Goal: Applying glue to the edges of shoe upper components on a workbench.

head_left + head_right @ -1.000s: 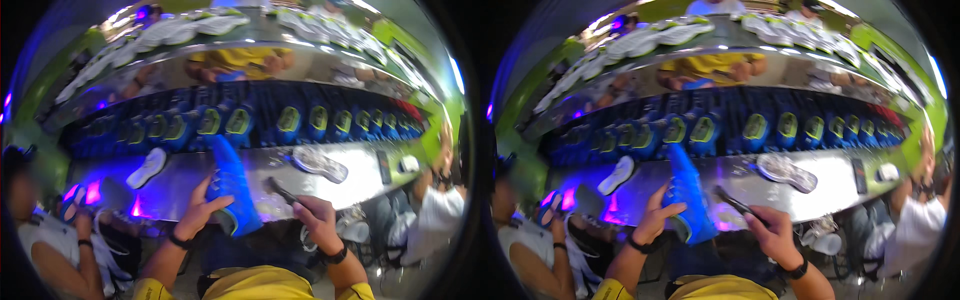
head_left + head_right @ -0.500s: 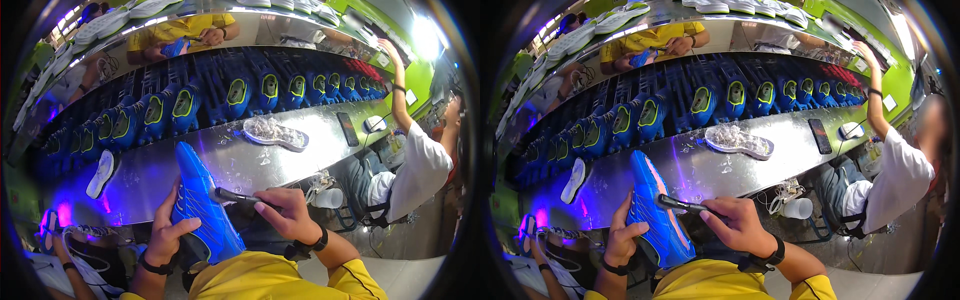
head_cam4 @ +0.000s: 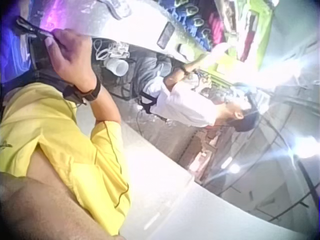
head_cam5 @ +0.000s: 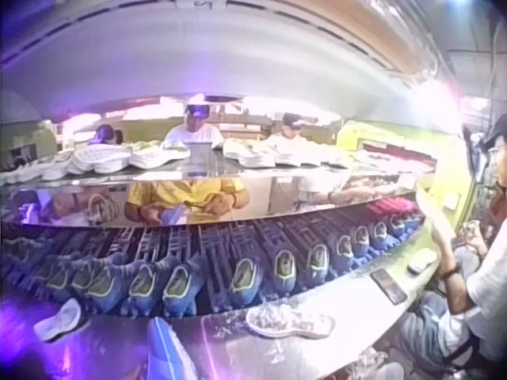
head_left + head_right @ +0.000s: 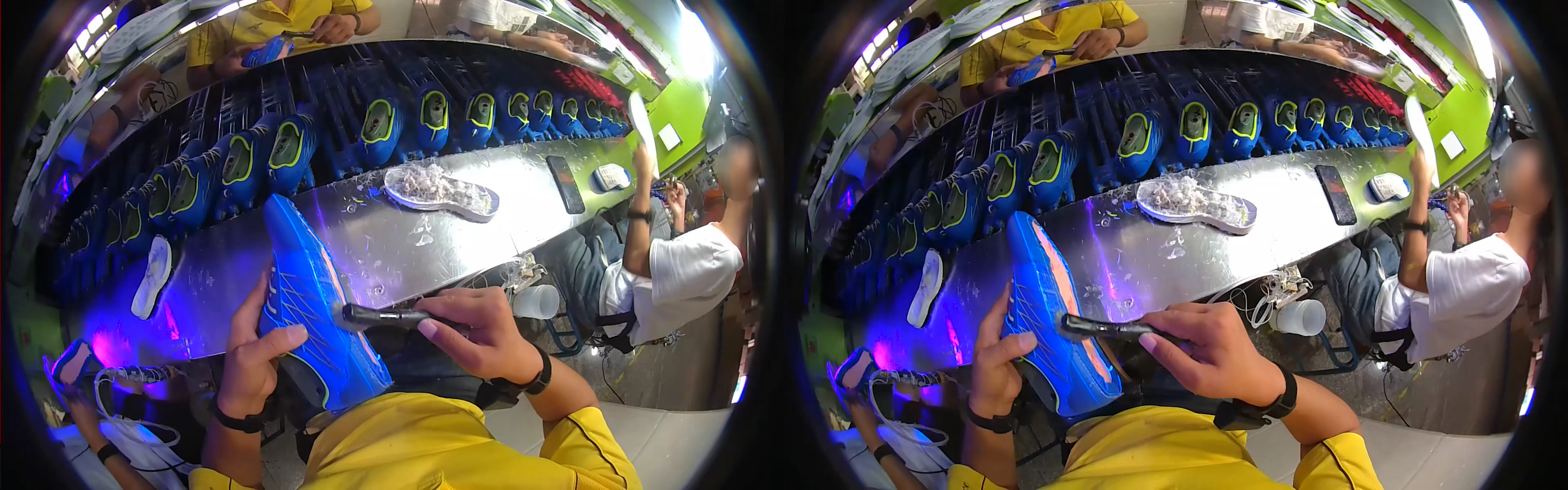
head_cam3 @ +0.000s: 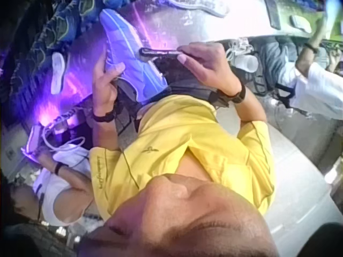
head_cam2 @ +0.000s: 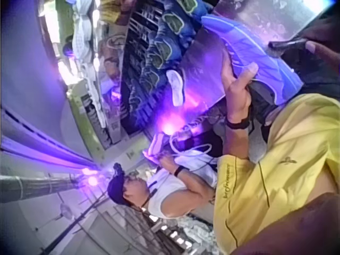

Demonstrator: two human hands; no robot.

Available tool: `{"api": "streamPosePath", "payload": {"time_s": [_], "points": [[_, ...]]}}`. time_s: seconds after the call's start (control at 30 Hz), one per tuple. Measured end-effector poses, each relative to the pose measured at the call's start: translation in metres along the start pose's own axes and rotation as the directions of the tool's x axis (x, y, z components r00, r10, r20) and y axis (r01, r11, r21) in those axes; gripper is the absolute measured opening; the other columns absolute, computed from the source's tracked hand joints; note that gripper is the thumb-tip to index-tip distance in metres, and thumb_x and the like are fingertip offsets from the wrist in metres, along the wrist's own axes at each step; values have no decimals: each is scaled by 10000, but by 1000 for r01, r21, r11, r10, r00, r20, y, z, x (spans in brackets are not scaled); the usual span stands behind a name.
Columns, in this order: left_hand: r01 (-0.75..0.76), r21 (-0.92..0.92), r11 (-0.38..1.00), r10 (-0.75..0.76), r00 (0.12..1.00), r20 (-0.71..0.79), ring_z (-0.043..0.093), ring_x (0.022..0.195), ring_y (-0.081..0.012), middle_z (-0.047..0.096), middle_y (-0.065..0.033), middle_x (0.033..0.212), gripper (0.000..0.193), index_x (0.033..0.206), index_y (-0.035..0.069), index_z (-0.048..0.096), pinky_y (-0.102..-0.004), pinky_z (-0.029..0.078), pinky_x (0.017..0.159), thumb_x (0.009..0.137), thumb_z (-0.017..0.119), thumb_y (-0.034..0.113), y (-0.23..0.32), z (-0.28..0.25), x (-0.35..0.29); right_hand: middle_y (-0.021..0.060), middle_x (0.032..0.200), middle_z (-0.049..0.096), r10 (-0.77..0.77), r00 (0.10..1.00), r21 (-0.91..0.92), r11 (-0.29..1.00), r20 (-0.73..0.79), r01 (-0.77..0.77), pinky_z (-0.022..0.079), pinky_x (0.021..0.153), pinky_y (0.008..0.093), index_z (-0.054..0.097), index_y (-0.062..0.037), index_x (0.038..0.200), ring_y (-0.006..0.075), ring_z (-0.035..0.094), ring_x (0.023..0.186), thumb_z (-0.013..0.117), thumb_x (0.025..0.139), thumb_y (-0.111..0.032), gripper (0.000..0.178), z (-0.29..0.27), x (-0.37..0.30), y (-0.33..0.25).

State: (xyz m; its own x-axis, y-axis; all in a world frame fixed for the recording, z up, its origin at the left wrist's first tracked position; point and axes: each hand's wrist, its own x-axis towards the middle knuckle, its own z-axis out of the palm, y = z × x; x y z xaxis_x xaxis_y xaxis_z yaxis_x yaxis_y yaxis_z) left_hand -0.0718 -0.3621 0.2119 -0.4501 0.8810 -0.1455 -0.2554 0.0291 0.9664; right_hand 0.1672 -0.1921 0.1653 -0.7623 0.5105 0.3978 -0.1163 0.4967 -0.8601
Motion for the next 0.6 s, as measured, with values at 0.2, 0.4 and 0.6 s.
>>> {"api": "streamPosePath", "payload": {"time_s": [0.2,0.4,0.6], "points": [[6,4,1000,-6,996,-85,644,1283,-244,651,-127,1406,832,1593,-34,431,-376,478,1145,815,705,74,4,-3,5,167,759,682,102,989,26,994,107,-105,509,583,385,770,37,1080,323,670,633,756,931,-117,215,-17,-6,-12],[27,-63,998,-35,992,-123,670,1240,-232,679,-117,1365,741,1587,-23,454,-381,504,1118,890,677,92,5,-5,17,137,718,642,93,985,-54,995,143,-86,468,545,389,770,26,1062,305,627,575,760,917,-113,201,-37,-7,-18],[122,-200,972,-161,969,-190,727,1134,-218,738,-105,1257,484,1446,9,595,-370,569,1020,995,674,166,0,-7,24,113,682,603,-113,993,-266,956,41,120,450,525,406,777,-13,1043,302,601,554,781,875,-127,202,-52,9,-28]]}}
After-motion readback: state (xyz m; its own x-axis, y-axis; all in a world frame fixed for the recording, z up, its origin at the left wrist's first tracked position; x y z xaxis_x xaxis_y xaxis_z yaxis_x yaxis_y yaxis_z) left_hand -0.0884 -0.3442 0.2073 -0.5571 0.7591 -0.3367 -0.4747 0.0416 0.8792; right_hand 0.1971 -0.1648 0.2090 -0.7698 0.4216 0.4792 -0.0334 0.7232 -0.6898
